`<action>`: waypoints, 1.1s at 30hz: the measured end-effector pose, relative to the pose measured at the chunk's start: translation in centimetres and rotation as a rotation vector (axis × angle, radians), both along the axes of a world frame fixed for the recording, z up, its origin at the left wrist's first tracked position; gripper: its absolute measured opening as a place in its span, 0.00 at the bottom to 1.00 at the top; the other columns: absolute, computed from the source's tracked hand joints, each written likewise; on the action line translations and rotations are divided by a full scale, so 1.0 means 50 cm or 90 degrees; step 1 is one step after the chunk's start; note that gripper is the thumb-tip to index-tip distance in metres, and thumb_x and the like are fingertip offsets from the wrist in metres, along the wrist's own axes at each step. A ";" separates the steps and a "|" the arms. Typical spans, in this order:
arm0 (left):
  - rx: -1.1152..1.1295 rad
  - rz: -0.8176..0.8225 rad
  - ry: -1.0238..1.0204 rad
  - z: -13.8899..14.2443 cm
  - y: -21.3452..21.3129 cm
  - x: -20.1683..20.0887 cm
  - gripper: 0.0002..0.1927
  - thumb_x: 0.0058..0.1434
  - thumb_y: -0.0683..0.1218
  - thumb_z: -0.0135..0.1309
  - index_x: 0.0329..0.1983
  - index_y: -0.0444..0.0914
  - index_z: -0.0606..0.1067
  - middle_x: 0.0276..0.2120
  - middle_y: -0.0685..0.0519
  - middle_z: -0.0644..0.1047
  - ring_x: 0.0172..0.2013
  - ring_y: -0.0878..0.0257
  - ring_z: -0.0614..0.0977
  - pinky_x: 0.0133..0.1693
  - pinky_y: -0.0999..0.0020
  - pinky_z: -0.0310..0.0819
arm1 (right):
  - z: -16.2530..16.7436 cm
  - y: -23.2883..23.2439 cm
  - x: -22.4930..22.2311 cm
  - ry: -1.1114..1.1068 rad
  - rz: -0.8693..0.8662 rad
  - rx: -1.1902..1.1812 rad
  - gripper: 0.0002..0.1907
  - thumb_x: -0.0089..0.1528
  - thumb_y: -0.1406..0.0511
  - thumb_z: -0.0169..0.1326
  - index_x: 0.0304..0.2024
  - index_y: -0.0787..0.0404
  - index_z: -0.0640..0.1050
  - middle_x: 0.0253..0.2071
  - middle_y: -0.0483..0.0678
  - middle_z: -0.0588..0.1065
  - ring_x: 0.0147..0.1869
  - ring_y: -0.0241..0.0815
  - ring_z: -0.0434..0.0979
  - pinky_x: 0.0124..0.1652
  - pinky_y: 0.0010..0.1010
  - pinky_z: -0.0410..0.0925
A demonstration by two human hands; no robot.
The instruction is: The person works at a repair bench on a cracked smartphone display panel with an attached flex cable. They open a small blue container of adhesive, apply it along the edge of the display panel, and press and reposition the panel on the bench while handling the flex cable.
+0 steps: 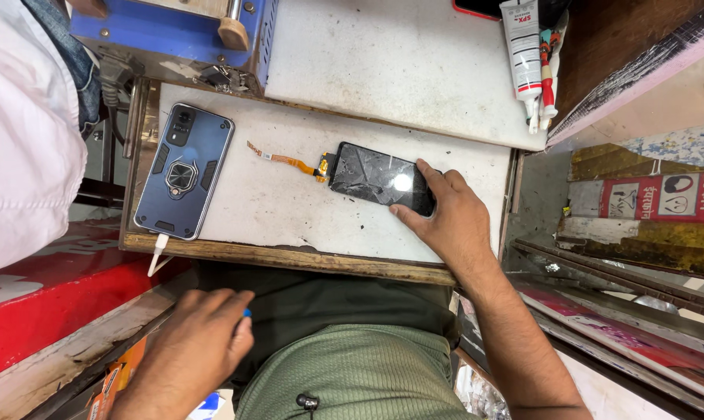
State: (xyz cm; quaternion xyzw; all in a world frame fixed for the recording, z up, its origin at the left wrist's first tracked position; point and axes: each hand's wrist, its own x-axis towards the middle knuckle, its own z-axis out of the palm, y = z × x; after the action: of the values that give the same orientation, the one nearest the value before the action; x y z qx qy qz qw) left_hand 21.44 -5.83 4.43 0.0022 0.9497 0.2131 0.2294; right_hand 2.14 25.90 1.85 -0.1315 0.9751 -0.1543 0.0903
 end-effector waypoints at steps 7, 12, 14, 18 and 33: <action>-0.096 0.063 -0.041 0.038 -0.036 -0.007 0.23 0.59 0.52 0.56 0.58 0.44 0.78 0.48 0.52 0.80 0.49 0.49 0.76 0.54 0.55 0.73 | -0.004 -0.001 -0.001 0.001 -0.002 0.021 0.45 0.52 0.45 0.69 0.66 0.60 0.72 0.35 0.51 0.74 0.32 0.43 0.77 0.29 0.35 0.72; -0.116 0.078 -0.059 0.043 -0.036 0.000 0.24 0.58 0.53 0.54 0.59 0.46 0.77 0.49 0.52 0.80 0.53 0.48 0.76 0.57 0.54 0.71 | -0.004 -0.002 0.004 0.007 0.002 0.023 0.46 0.53 0.45 0.68 0.66 0.60 0.72 0.34 0.51 0.75 0.32 0.43 0.77 0.29 0.35 0.72; -0.126 0.080 -0.056 0.045 -0.038 -0.001 0.24 0.59 0.53 0.53 0.60 0.46 0.76 0.47 0.52 0.80 0.53 0.50 0.77 0.58 0.55 0.72 | -0.003 -0.004 0.004 -0.010 -0.004 0.034 0.47 0.53 0.44 0.67 0.67 0.61 0.71 0.33 0.51 0.75 0.31 0.43 0.77 0.28 0.35 0.72; -0.140 0.094 -0.023 0.061 -0.039 -0.012 0.24 0.58 0.54 0.54 0.59 0.45 0.77 0.47 0.47 0.80 0.52 0.46 0.77 0.55 0.52 0.72 | -0.007 -0.010 0.008 -0.048 -0.021 0.066 0.46 0.55 0.45 0.65 0.68 0.62 0.69 0.32 0.51 0.75 0.29 0.42 0.76 0.26 0.34 0.71; 0.016 -0.070 0.431 0.005 0.050 -0.274 0.10 0.57 0.40 0.56 0.43 0.39 0.77 0.41 0.50 0.81 0.44 0.49 0.80 0.45 0.54 0.78 | -0.021 0.022 0.095 0.085 -0.076 -0.083 0.12 0.61 0.59 0.63 0.45 0.56 0.84 0.26 0.46 0.74 0.28 0.41 0.74 0.29 0.34 0.68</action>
State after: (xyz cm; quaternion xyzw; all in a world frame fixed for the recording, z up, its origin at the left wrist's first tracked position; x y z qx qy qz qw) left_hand 7.76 -3.35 4.66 0.1269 0.9677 0.1994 -0.0873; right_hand 6.88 27.00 0.82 -0.0886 0.9729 -0.2133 0.0073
